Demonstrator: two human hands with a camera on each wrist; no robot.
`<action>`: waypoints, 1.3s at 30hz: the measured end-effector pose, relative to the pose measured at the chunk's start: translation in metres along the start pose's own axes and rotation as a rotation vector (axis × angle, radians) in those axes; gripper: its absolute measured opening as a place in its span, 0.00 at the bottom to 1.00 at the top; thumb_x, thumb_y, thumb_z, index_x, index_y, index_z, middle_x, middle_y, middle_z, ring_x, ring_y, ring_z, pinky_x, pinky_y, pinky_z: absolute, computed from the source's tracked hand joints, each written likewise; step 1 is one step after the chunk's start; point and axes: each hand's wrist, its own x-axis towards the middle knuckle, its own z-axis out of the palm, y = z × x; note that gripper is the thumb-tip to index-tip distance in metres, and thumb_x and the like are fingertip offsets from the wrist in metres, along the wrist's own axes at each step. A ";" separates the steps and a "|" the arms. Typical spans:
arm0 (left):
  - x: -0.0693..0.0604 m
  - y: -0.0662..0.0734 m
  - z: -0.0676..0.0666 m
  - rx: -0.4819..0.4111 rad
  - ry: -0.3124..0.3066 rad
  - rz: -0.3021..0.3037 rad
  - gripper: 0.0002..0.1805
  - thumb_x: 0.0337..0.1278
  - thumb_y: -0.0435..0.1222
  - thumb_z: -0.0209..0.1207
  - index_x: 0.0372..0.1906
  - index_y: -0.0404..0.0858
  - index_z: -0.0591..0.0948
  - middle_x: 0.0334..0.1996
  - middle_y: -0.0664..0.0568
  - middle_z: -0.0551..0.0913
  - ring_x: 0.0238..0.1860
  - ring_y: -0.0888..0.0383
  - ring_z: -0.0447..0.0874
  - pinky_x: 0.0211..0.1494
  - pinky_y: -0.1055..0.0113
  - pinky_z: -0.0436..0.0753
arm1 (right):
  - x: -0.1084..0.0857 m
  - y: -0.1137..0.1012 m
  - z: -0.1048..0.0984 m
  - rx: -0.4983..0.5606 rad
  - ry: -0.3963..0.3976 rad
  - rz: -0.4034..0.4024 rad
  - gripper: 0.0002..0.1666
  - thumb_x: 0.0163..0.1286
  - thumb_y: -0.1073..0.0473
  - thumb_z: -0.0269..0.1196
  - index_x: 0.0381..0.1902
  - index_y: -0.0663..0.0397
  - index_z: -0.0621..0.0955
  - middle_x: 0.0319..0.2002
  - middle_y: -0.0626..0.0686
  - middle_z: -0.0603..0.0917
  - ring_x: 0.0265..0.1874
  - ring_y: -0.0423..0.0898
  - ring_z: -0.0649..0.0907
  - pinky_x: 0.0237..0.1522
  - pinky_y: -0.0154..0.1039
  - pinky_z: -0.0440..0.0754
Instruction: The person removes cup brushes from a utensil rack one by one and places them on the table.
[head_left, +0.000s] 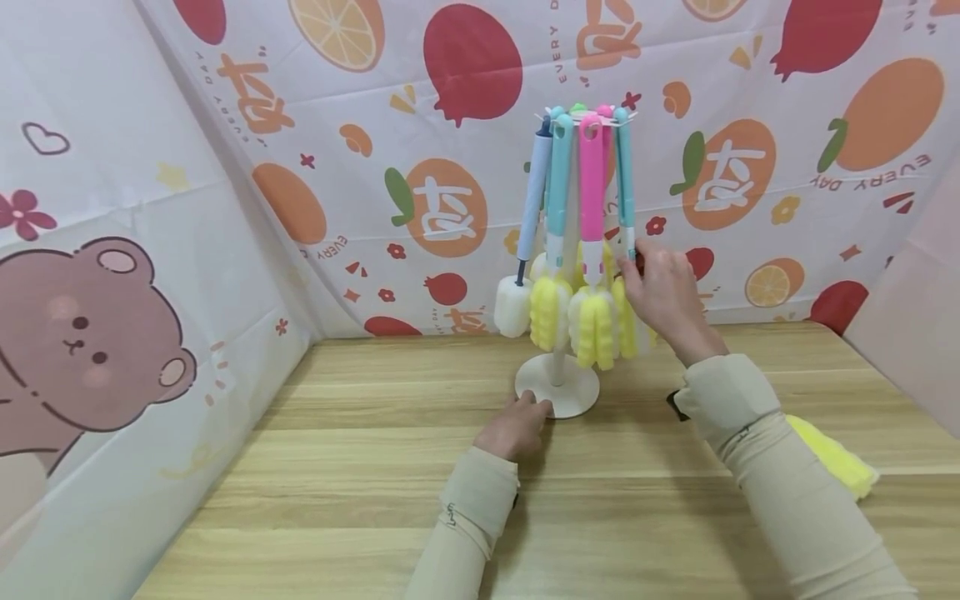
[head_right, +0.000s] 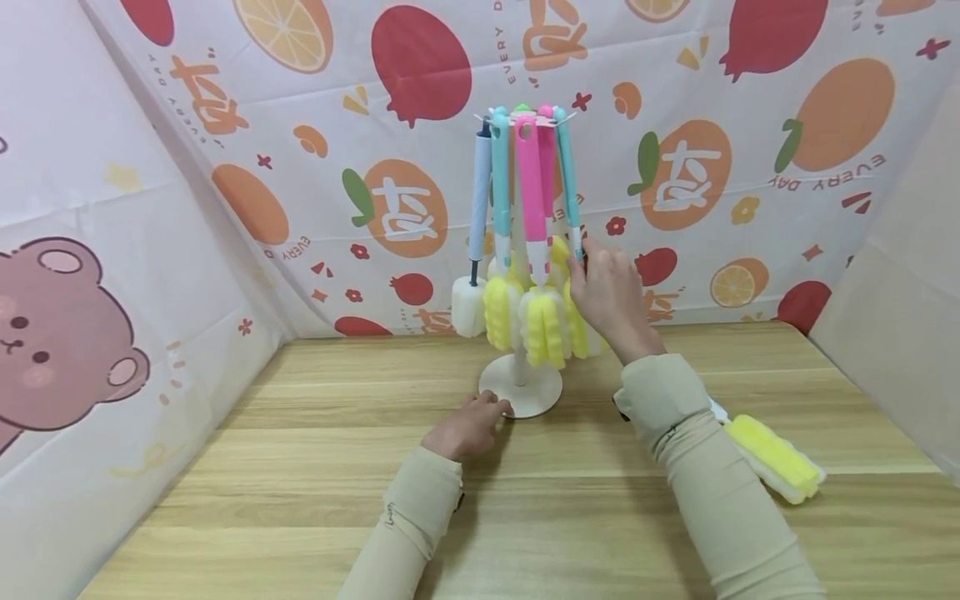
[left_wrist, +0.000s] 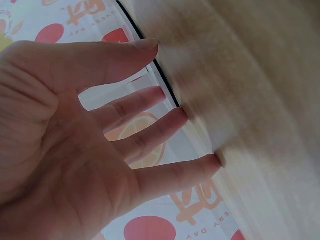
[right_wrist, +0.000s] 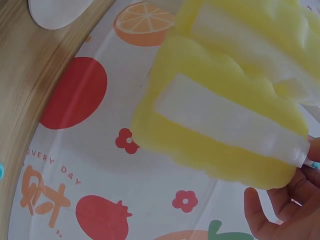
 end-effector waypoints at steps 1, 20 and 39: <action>0.000 0.000 0.000 -0.003 -0.001 -0.001 0.22 0.55 0.22 0.63 0.55 0.41 0.81 0.47 0.47 0.75 0.47 0.49 0.70 0.48 0.58 0.78 | 0.000 0.000 0.000 -0.001 0.001 0.004 0.09 0.74 0.68 0.59 0.33 0.70 0.78 0.24 0.63 0.79 0.19 0.56 0.73 0.23 0.44 0.67; 0.000 0.000 0.002 0.011 0.006 -0.011 0.22 0.57 0.23 0.62 0.55 0.43 0.82 0.47 0.48 0.75 0.47 0.49 0.70 0.47 0.58 0.79 | -0.001 0.002 -0.004 -0.046 0.049 0.040 0.10 0.74 0.69 0.59 0.34 0.74 0.79 0.20 0.63 0.75 0.18 0.57 0.71 0.22 0.45 0.66; -0.001 -0.001 0.001 0.006 0.003 -0.005 0.21 0.57 0.23 0.63 0.55 0.42 0.82 0.47 0.47 0.75 0.49 0.48 0.71 0.48 0.58 0.79 | 0.001 0.002 -0.006 -0.069 0.067 0.051 0.13 0.74 0.68 0.59 0.28 0.71 0.77 0.16 0.59 0.70 0.17 0.56 0.69 0.21 0.45 0.63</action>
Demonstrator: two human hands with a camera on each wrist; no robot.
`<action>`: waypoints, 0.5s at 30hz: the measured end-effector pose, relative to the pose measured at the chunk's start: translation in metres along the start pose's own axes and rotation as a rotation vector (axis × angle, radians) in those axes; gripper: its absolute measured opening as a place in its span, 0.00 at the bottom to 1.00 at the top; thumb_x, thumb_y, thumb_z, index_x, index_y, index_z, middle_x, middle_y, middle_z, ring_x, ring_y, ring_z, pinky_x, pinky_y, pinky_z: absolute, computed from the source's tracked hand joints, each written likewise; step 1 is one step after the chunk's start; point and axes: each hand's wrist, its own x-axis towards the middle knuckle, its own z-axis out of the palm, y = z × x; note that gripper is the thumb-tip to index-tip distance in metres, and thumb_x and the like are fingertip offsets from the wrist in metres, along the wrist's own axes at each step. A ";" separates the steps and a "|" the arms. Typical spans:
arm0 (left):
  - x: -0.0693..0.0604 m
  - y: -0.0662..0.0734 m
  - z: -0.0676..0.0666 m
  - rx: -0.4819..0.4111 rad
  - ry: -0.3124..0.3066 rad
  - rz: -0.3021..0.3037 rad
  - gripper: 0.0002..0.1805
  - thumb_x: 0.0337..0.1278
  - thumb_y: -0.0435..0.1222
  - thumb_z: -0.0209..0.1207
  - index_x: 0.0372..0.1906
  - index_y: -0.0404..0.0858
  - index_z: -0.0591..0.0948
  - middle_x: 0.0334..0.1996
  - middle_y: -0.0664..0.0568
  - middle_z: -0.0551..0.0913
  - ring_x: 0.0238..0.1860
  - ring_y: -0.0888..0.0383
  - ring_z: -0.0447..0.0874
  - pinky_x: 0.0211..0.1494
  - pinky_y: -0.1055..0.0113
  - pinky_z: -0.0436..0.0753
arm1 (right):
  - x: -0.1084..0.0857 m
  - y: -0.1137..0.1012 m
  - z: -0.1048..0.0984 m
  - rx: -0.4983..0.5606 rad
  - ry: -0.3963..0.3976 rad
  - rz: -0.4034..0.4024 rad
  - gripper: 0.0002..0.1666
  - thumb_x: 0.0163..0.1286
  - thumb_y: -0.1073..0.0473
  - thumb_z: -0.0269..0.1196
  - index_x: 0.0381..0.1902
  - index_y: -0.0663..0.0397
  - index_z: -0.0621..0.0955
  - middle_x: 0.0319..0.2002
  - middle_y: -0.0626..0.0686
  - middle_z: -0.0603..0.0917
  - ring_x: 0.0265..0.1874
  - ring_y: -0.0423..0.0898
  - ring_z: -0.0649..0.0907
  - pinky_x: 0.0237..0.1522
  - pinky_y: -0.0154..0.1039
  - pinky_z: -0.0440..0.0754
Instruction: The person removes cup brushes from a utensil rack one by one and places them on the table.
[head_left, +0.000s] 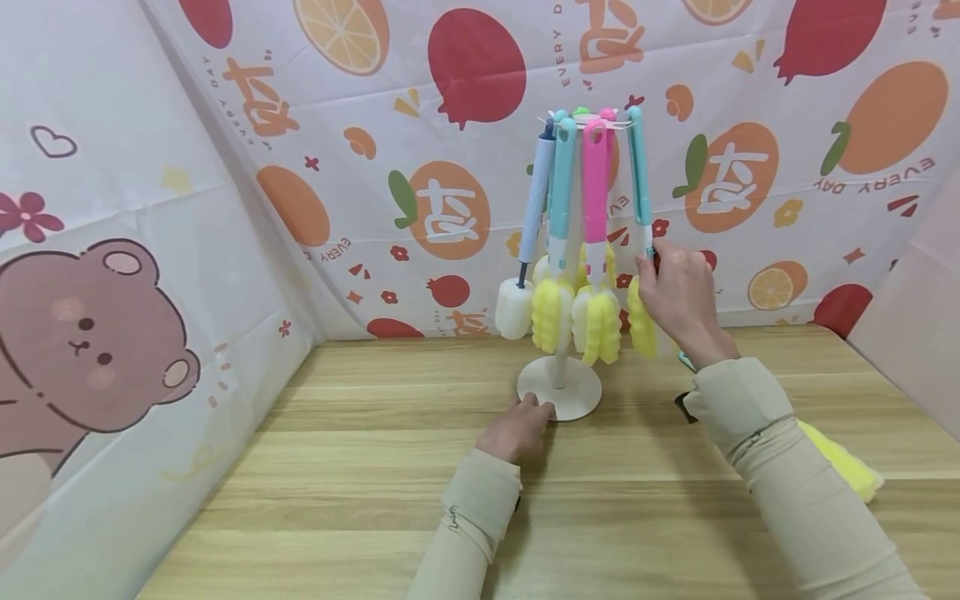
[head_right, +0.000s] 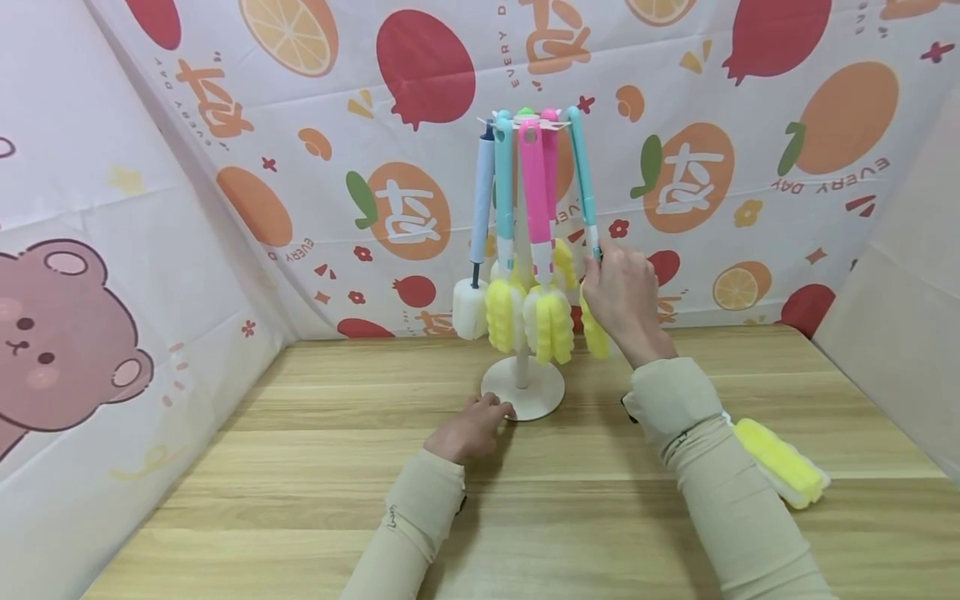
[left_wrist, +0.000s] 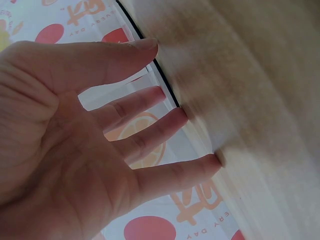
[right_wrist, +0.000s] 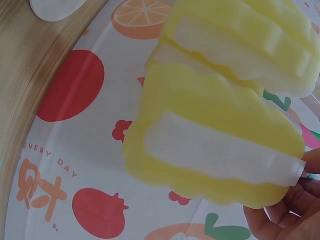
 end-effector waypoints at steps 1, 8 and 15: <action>0.000 0.000 0.000 0.002 0.000 -0.001 0.21 0.57 0.23 0.63 0.55 0.42 0.82 0.47 0.47 0.75 0.49 0.48 0.71 0.48 0.58 0.79 | 0.000 0.000 0.000 0.002 0.000 0.003 0.13 0.74 0.68 0.59 0.28 0.71 0.77 0.16 0.59 0.70 0.16 0.56 0.69 0.20 0.45 0.63; 0.001 0.000 0.001 -0.006 -0.003 -0.008 0.21 0.57 0.23 0.63 0.55 0.42 0.82 0.47 0.48 0.75 0.50 0.48 0.71 0.48 0.57 0.79 | 0.000 -0.001 -0.001 0.012 -0.004 0.019 0.12 0.74 0.68 0.59 0.29 0.71 0.77 0.17 0.59 0.71 0.16 0.54 0.69 0.19 0.44 0.63; 0.001 0.001 0.000 -0.003 0.001 -0.002 0.21 0.57 0.23 0.63 0.54 0.42 0.82 0.47 0.47 0.75 0.50 0.47 0.72 0.49 0.58 0.79 | -0.002 0.000 -0.001 0.023 0.006 0.000 0.12 0.74 0.69 0.59 0.29 0.71 0.77 0.17 0.59 0.72 0.15 0.54 0.69 0.18 0.42 0.62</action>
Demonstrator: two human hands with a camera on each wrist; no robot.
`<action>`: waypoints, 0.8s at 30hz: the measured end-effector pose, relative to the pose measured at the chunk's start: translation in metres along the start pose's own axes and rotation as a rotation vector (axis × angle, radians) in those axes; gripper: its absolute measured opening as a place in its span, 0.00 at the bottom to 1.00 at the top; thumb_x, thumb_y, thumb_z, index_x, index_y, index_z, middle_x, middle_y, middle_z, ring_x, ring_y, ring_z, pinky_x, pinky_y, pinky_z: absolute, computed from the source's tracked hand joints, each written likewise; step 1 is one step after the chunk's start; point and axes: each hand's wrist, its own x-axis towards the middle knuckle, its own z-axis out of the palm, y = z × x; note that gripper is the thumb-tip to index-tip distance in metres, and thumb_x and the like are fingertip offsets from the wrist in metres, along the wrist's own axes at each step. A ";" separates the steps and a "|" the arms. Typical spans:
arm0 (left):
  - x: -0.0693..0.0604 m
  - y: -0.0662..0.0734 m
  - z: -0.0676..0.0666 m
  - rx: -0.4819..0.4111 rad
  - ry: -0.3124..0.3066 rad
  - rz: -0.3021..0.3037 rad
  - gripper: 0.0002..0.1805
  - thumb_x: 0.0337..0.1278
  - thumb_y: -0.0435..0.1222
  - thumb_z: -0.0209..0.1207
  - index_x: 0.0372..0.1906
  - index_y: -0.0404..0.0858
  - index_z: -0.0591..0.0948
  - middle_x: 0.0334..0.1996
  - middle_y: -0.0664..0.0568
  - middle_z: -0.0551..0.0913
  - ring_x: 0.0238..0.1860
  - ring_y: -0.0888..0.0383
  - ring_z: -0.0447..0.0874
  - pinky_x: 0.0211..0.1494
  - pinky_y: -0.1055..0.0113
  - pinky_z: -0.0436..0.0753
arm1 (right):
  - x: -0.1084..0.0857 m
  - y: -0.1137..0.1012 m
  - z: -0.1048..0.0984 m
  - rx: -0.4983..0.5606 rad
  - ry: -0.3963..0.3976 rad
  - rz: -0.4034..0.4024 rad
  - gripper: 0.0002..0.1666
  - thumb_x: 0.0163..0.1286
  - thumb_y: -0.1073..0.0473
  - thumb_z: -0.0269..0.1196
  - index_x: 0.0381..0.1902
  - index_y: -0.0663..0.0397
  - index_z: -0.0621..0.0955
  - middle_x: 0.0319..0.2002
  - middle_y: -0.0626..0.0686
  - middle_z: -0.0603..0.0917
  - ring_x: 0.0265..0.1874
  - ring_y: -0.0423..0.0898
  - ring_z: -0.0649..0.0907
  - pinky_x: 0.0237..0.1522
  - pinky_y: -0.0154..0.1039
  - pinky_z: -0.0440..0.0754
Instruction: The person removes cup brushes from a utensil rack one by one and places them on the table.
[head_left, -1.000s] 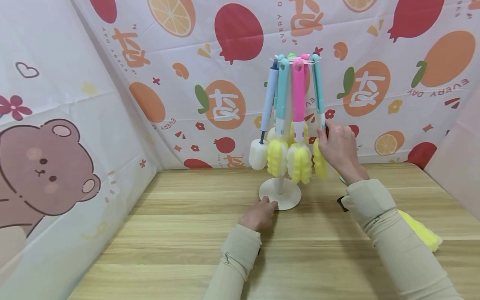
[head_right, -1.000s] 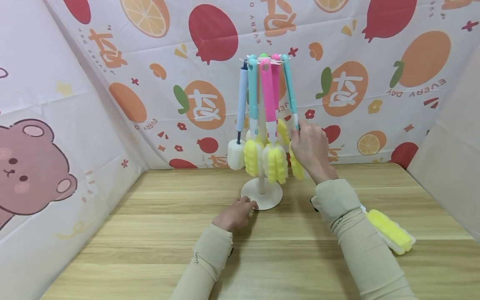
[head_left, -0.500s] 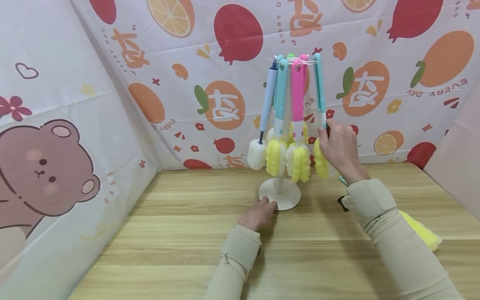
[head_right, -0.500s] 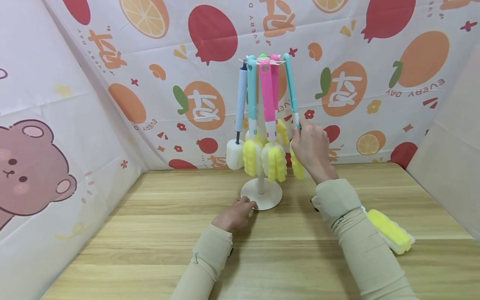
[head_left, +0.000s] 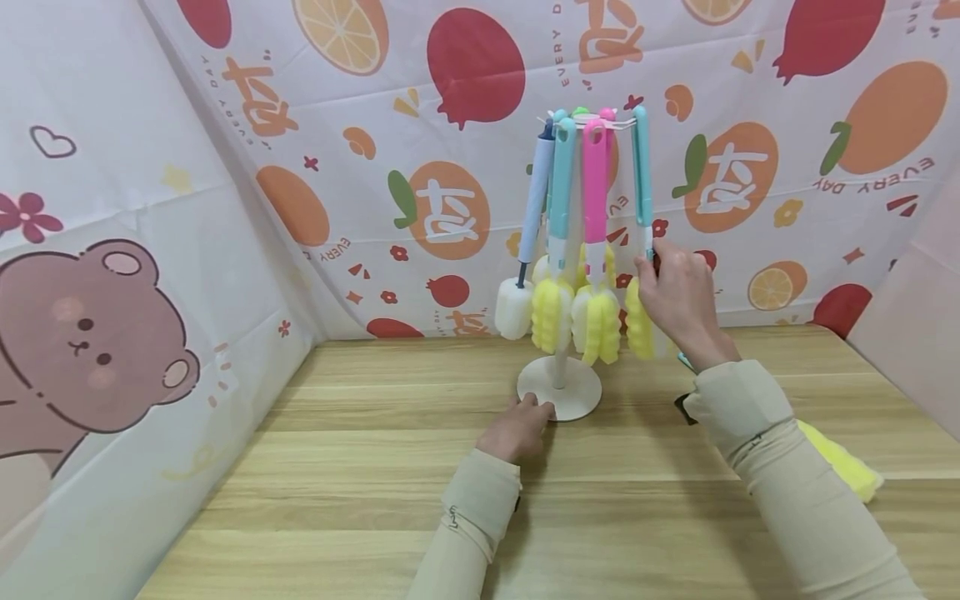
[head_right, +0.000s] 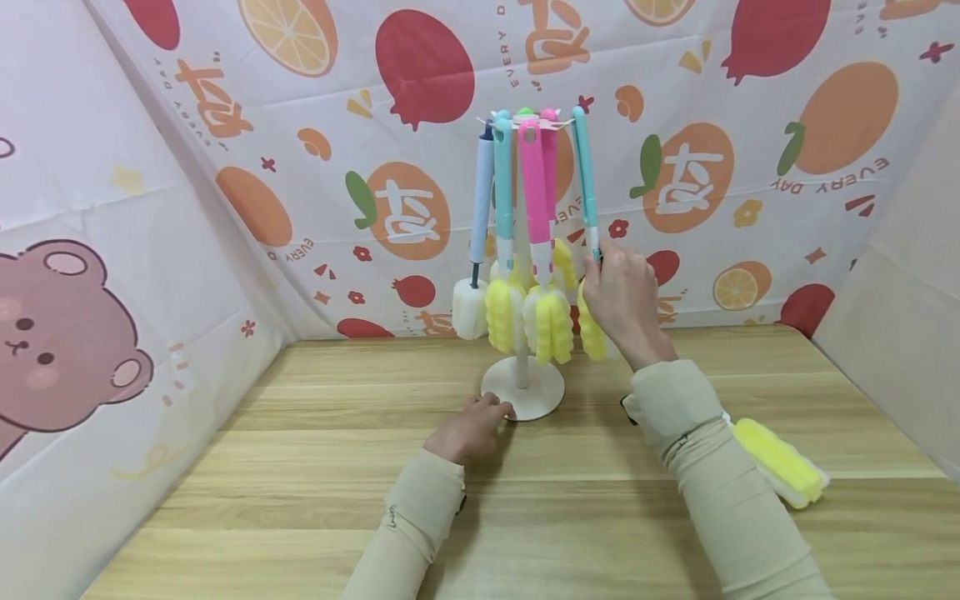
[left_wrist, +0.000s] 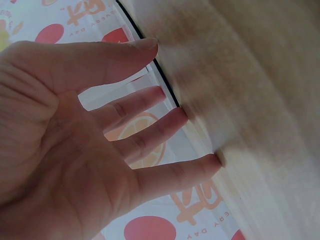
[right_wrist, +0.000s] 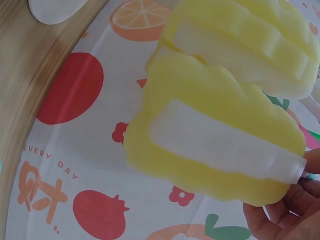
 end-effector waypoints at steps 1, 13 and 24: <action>0.000 0.000 0.000 0.001 0.000 -0.002 0.21 0.57 0.23 0.63 0.54 0.42 0.82 0.47 0.47 0.75 0.50 0.47 0.72 0.49 0.58 0.79 | 0.000 0.000 0.000 0.003 0.001 0.001 0.12 0.74 0.69 0.59 0.29 0.71 0.77 0.17 0.59 0.72 0.15 0.54 0.69 0.18 0.42 0.62; -0.001 0.000 0.000 0.003 -0.004 -0.004 0.22 0.55 0.22 0.63 0.55 0.42 0.82 0.47 0.48 0.75 0.50 0.48 0.71 0.48 0.58 0.79 | -0.002 0.000 0.001 0.014 0.021 0.032 0.10 0.74 0.69 0.59 0.36 0.76 0.80 0.20 0.63 0.75 0.19 0.57 0.71 0.22 0.46 0.64; -0.002 0.001 -0.001 0.004 -0.005 -0.006 0.20 0.59 0.23 0.62 0.55 0.42 0.82 0.47 0.48 0.75 0.49 0.48 0.71 0.48 0.58 0.79 | -0.002 0.000 0.000 0.017 0.033 0.030 0.11 0.73 0.69 0.59 0.35 0.76 0.79 0.19 0.63 0.74 0.18 0.57 0.70 0.23 0.46 0.63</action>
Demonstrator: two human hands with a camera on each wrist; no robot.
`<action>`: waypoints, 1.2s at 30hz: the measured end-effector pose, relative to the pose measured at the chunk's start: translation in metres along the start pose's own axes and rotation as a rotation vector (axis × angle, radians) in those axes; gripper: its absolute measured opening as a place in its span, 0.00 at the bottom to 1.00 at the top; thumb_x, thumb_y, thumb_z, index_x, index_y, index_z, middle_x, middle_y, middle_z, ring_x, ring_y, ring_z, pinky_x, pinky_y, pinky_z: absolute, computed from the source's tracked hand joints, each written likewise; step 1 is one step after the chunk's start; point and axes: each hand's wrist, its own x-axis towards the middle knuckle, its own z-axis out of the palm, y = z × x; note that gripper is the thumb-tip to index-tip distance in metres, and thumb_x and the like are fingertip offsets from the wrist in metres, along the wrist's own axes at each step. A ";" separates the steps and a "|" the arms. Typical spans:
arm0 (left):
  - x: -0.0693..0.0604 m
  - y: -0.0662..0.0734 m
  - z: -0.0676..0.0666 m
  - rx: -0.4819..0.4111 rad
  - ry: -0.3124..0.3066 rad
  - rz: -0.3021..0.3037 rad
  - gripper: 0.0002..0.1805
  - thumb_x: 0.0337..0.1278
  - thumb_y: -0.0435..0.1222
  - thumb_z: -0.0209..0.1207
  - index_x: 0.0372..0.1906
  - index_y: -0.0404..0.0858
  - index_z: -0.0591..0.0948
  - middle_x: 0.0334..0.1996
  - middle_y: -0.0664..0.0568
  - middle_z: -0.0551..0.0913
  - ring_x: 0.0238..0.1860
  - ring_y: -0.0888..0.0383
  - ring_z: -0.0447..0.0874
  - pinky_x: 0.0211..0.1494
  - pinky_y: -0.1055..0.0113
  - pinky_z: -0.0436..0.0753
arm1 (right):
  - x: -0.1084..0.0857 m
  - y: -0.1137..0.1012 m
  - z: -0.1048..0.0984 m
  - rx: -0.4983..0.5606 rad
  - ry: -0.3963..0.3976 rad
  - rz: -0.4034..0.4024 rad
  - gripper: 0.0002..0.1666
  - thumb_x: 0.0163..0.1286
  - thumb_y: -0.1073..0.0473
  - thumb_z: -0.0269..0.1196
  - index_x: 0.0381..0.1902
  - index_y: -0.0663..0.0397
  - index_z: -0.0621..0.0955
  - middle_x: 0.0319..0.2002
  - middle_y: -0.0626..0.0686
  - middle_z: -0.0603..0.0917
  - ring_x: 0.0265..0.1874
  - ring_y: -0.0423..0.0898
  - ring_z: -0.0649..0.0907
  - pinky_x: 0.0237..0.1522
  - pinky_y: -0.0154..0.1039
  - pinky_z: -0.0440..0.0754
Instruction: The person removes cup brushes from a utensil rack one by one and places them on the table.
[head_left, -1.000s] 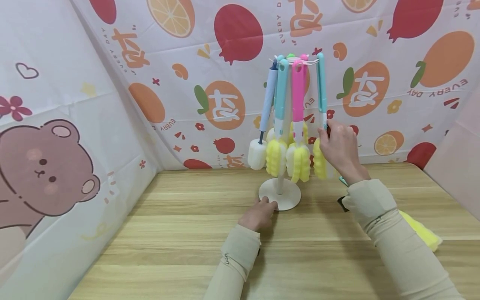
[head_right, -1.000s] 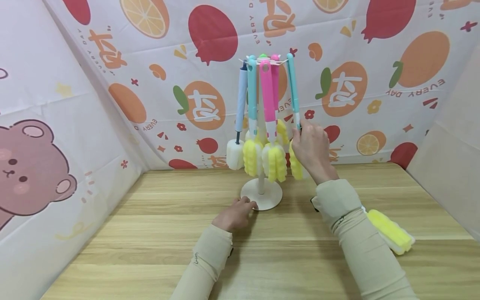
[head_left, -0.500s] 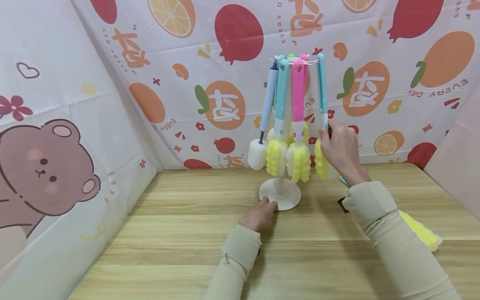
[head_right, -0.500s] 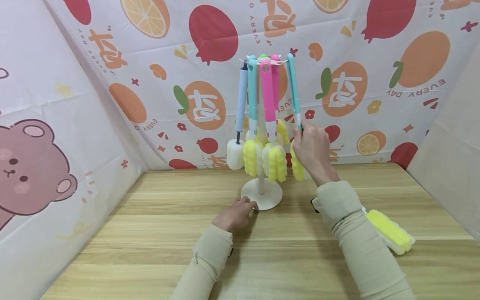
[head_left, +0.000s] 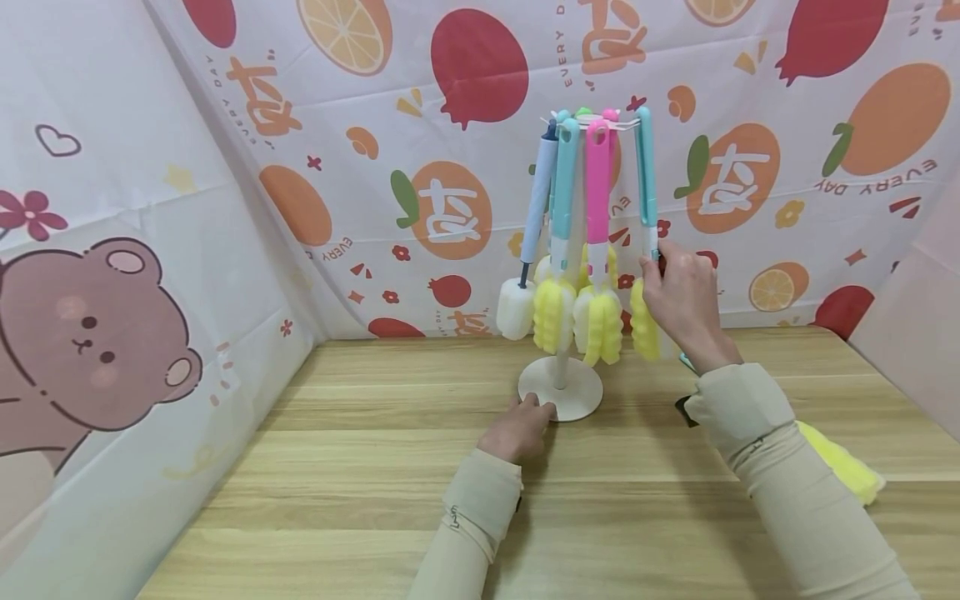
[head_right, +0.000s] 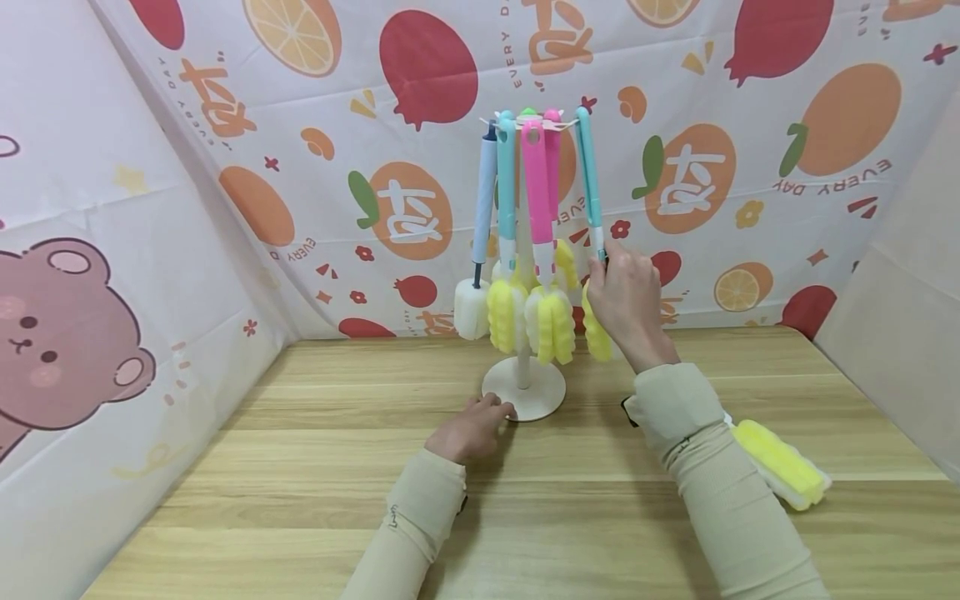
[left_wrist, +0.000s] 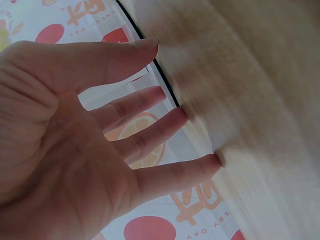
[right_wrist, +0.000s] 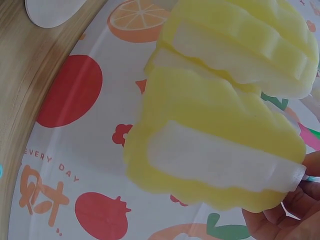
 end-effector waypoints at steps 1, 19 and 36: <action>0.000 0.000 0.000 0.004 0.000 0.000 0.20 0.59 0.23 0.62 0.55 0.42 0.82 0.47 0.48 0.75 0.49 0.48 0.71 0.48 0.58 0.79 | 0.000 0.000 0.000 -0.001 0.001 -0.001 0.11 0.74 0.69 0.58 0.35 0.76 0.79 0.19 0.63 0.74 0.18 0.57 0.70 0.23 0.46 0.63; 0.002 -0.001 0.002 0.022 0.000 -0.014 0.21 0.60 0.24 0.62 0.56 0.44 0.82 0.47 0.49 0.75 0.48 0.49 0.71 0.47 0.58 0.79 | 0.000 -0.001 0.000 0.000 0.002 0.006 0.10 0.73 0.69 0.59 0.37 0.77 0.80 0.20 0.65 0.76 0.18 0.58 0.71 0.23 0.47 0.64; 0.001 0.000 0.000 0.014 0.003 0.003 0.19 0.61 0.24 0.62 0.54 0.42 0.82 0.47 0.47 0.76 0.49 0.48 0.71 0.49 0.57 0.78 | -0.004 0.011 -0.004 -0.008 -0.039 0.077 0.13 0.75 0.67 0.59 0.39 0.78 0.80 0.22 0.66 0.78 0.22 0.59 0.73 0.26 0.46 0.67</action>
